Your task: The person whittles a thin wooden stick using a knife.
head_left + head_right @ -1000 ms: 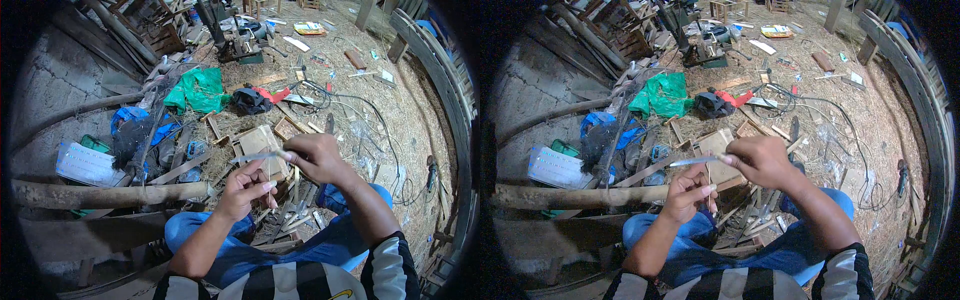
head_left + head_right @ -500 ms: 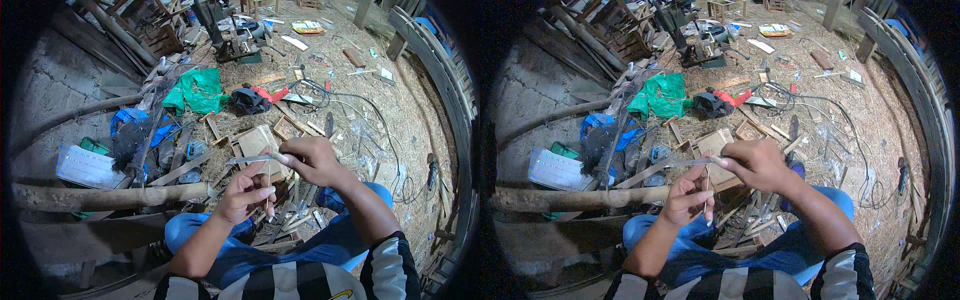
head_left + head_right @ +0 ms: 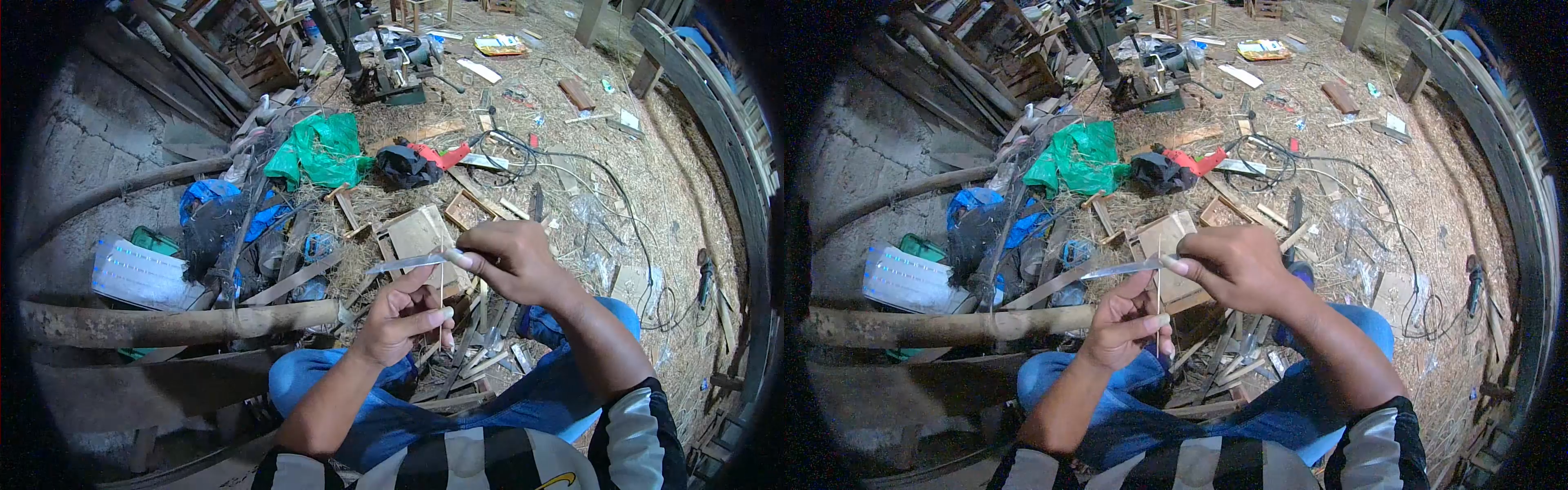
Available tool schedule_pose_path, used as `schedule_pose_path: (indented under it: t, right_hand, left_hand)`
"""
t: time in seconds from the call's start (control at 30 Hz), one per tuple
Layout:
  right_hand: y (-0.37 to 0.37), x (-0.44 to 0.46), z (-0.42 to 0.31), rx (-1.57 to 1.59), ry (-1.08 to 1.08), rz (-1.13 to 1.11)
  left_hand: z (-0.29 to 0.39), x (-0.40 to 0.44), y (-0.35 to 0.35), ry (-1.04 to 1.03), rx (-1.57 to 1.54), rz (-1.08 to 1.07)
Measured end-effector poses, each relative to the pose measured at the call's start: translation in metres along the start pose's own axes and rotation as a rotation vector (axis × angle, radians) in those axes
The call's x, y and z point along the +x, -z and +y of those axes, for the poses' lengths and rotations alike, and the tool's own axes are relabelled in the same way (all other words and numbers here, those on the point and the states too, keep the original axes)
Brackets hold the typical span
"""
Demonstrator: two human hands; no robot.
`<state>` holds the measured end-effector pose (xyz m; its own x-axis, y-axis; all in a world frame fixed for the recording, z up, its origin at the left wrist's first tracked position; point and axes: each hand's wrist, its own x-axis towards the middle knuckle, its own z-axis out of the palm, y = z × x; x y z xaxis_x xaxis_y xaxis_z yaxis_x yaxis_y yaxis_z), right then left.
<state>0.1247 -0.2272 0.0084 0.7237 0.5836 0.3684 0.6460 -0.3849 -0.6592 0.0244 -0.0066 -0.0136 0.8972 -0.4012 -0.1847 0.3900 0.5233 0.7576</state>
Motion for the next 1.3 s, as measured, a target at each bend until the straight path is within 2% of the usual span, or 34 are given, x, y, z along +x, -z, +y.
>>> schedule_pose_path:
  t: [0.1,0.17,0.33,0.43,0.5,0.6,0.67,0.73,0.93,1.0,1.07,1.13,1.2,1.27,1.3]
  right_hand:
    - [0.0,0.001,0.003,-0.035,-0.001,-0.035]
    - [0.006,0.003,0.005,-0.063,-0.078,-0.01]
    - [0.007,0.006,0.01,-0.097,-0.082,0.038]
    - [0.01,0.006,0.016,-0.13,-0.169,-0.007]
    - [0.009,0.008,0.024,-0.196,-0.218,0.053]
    - [0.013,0.009,0.02,-0.112,-0.184,0.116]
    - [0.011,0.006,0.009,-0.07,-0.171,0.093]
    - [0.007,0.002,0.003,0.008,-0.055,0.028]
    - [-0.005,0.001,0.013,-0.019,-0.073,-0.01]
    - [0.0,0.005,0.021,-0.062,-0.227,0.04]
    - [0.006,0.008,0.02,-0.068,-0.252,0.05]
    - [0.007,0.007,0.015,0.06,-0.302,0.039]
    - [-0.002,0.001,0.01,0.151,-0.258,0.074]
    - [-0.003,0.0,0.001,0.091,-0.09,0.003]
    - [-0.004,0.0,0.001,0.064,-0.098,-0.038]
  left_hand:
    - [-0.002,-0.001,0.001,0.004,-0.021,0.017]
    - [0.001,0.0,-0.001,0.016,-0.027,0.014]
    - [0.001,0.004,0.002,0.018,-0.017,0.028]
    - [0.001,0.003,0.005,0.007,-0.045,0.034]
    - [0.003,0.0,0.005,0.045,0.047,-0.001]
    - [0.004,0.0,0.005,0.046,0.052,-0.041]
    - [0.005,0.0,0.001,0.039,0.007,-0.019]
    - [0.005,0.0,0.001,0.041,-0.033,-0.004]
    - [0.002,-0.001,0.004,0.091,-0.164,-0.072]
    - [0.003,0.0,0.002,0.088,-0.126,-0.107]
    - [0.005,0.001,0.0,0.098,-0.133,-0.108]
    - [0.005,0.001,0.001,0.1,-0.142,-0.101]
    - [0.004,0.001,0.002,0.104,-0.158,-0.07]
    - [0.0,0.0,0.005,0.106,-0.145,-0.072]
    - [-0.001,0.0,0.006,0.107,-0.13,-0.075]
